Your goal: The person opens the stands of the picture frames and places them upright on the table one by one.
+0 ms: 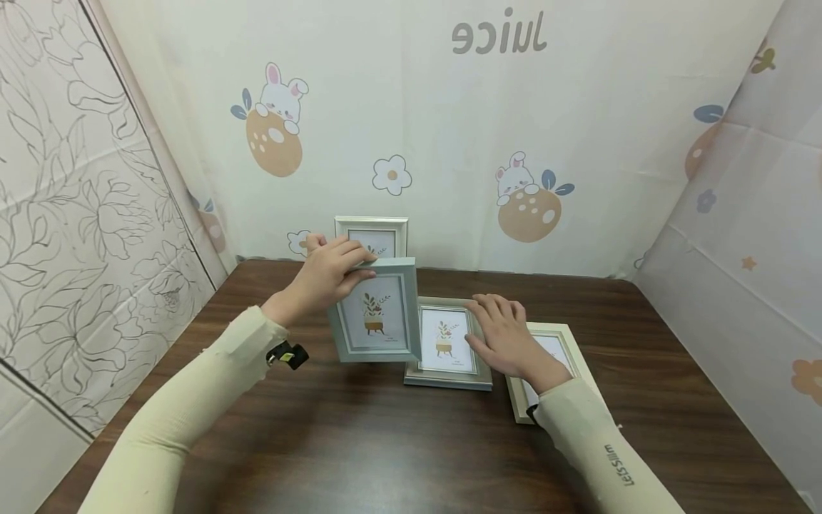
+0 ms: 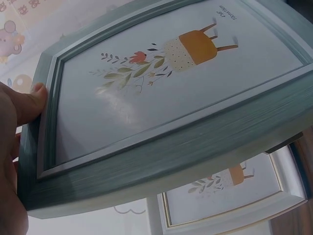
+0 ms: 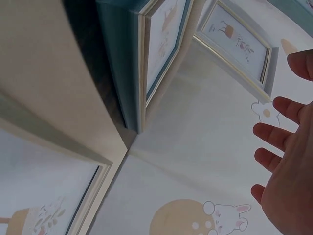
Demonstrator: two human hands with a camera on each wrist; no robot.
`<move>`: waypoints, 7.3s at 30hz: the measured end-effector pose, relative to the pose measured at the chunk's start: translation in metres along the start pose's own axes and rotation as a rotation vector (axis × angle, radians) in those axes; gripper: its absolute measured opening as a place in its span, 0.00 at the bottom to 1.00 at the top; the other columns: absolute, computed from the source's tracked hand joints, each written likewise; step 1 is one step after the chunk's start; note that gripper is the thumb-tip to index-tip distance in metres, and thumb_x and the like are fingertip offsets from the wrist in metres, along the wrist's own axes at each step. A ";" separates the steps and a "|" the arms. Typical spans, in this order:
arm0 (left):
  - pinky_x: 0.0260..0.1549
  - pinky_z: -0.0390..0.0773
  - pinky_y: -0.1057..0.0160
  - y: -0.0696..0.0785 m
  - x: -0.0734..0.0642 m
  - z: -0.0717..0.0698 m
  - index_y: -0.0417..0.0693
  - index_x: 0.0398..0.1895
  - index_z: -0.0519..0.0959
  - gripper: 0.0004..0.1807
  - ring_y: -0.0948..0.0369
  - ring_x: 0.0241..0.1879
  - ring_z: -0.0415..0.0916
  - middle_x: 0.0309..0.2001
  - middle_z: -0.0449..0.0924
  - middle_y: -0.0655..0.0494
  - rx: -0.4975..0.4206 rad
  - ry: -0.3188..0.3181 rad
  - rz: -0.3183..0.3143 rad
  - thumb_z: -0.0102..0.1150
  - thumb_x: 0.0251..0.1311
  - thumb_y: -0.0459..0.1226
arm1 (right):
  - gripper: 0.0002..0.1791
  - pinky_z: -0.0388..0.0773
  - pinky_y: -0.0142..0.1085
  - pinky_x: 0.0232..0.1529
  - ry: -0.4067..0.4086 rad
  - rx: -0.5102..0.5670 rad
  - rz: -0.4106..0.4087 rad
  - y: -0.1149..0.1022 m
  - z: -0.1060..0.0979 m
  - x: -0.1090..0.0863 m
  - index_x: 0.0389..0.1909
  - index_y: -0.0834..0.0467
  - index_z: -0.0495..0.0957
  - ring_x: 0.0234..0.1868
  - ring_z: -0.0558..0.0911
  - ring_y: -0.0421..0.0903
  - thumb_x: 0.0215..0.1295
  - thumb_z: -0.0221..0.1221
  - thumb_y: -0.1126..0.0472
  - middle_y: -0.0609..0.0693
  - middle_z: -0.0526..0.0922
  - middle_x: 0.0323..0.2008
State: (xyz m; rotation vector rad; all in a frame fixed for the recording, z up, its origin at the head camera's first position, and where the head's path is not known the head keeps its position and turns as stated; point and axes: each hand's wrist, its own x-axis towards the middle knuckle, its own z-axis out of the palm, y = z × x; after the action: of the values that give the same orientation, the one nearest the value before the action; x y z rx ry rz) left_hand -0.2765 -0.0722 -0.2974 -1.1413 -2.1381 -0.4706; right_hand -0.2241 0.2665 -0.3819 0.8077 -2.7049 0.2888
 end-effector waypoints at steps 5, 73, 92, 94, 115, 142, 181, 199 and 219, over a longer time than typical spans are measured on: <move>0.44 0.52 0.46 0.001 0.002 0.000 0.48 0.42 0.84 0.08 0.59 0.38 0.70 0.38 0.83 0.58 0.002 -0.019 -0.007 0.65 0.64 0.40 | 0.29 0.49 0.63 0.58 0.018 -0.016 -0.002 -0.006 0.002 0.005 0.67 0.64 0.66 0.66 0.58 0.64 0.69 0.57 0.55 0.64 0.63 0.66; 0.43 0.54 0.47 -0.060 -0.044 -0.011 0.50 0.39 0.83 0.08 0.57 0.35 0.71 0.37 0.82 0.57 0.025 -0.189 -0.164 0.67 0.62 0.43 | 0.25 0.58 0.54 0.59 0.078 -0.181 -0.138 -0.116 0.084 0.086 0.58 0.66 0.70 0.62 0.65 0.56 0.72 0.57 0.51 0.59 0.69 0.60; 0.41 0.55 0.46 -0.062 -0.052 -0.011 0.51 0.39 0.84 0.09 0.58 0.31 0.70 0.35 0.84 0.58 0.054 -0.105 -0.097 0.68 0.59 0.44 | 0.28 0.58 0.59 0.61 0.079 -0.218 -0.181 -0.112 0.083 0.086 0.59 0.64 0.72 0.63 0.65 0.56 0.70 0.60 0.47 0.59 0.71 0.60; 0.40 0.56 0.46 -0.061 -0.053 -0.011 0.50 0.39 0.84 0.09 0.57 0.31 0.71 0.35 0.84 0.57 0.051 -0.092 -0.089 0.68 0.59 0.44 | 0.28 0.59 0.59 0.61 0.072 -0.229 -0.181 -0.112 0.083 0.086 0.59 0.64 0.72 0.64 0.65 0.56 0.70 0.59 0.47 0.58 0.71 0.61; 0.41 0.65 0.47 -0.058 -0.054 -0.016 0.47 0.40 0.84 0.14 0.55 0.37 0.78 0.37 0.85 0.54 0.072 -0.066 -0.082 0.68 0.57 0.46 | 0.28 0.58 0.59 0.62 0.008 -0.179 -0.146 -0.108 0.079 0.085 0.63 0.61 0.70 0.65 0.63 0.57 0.72 0.57 0.46 0.57 0.69 0.63; 0.56 0.67 0.47 0.005 -0.017 0.015 0.46 0.62 0.76 0.31 0.52 0.57 0.72 0.55 0.79 0.53 0.213 -0.269 0.177 0.63 0.61 0.53 | 0.27 0.54 0.61 0.59 -0.092 -0.215 0.000 0.000 0.039 0.072 0.62 0.66 0.68 0.64 0.64 0.61 0.71 0.59 0.53 0.63 0.68 0.62; 0.60 0.60 0.52 0.060 -0.043 0.096 0.56 0.73 0.66 0.39 0.61 0.62 0.66 0.63 0.74 0.62 0.203 -0.666 0.268 0.59 0.62 0.60 | 0.22 0.58 0.61 0.62 -0.449 -0.437 0.146 0.055 0.072 0.106 0.62 0.56 0.74 0.63 0.69 0.62 0.72 0.57 0.50 0.62 0.75 0.58; 0.60 0.62 0.48 0.044 -0.034 0.072 0.51 0.72 0.67 0.38 0.57 0.61 0.67 0.60 0.76 0.56 0.184 -0.502 0.213 0.61 0.61 0.56 | 0.18 0.59 0.66 0.58 -0.371 -0.419 0.097 0.056 0.042 0.097 0.58 0.59 0.71 0.61 0.69 0.65 0.74 0.55 0.53 0.63 0.74 0.55; 0.59 0.62 0.43 0.028 -0.028 0.038 0.46 0.72 0.65 0.39 0.53 0.63 0.65 0.58 0.77 0.53 0.150 -0.329 0.159 0.62 0.61 0.53 | 0.12 0.61 0.63 0.51 -0.116 -0.314 0.118 0.030 0.000 0.073 0.53 0.62 0.68 0.49 0.74 0.67 0.77 0.51 0.59 0.65 0.75 0.45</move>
State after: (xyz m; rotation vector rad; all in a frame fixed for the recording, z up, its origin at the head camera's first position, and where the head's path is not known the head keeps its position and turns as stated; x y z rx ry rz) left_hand -0.2567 -0.0505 -0.3440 -1.3627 -2.2876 -0.0496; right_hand -0.2986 0.2546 -0.3599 0.5908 -2.8092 -0.1613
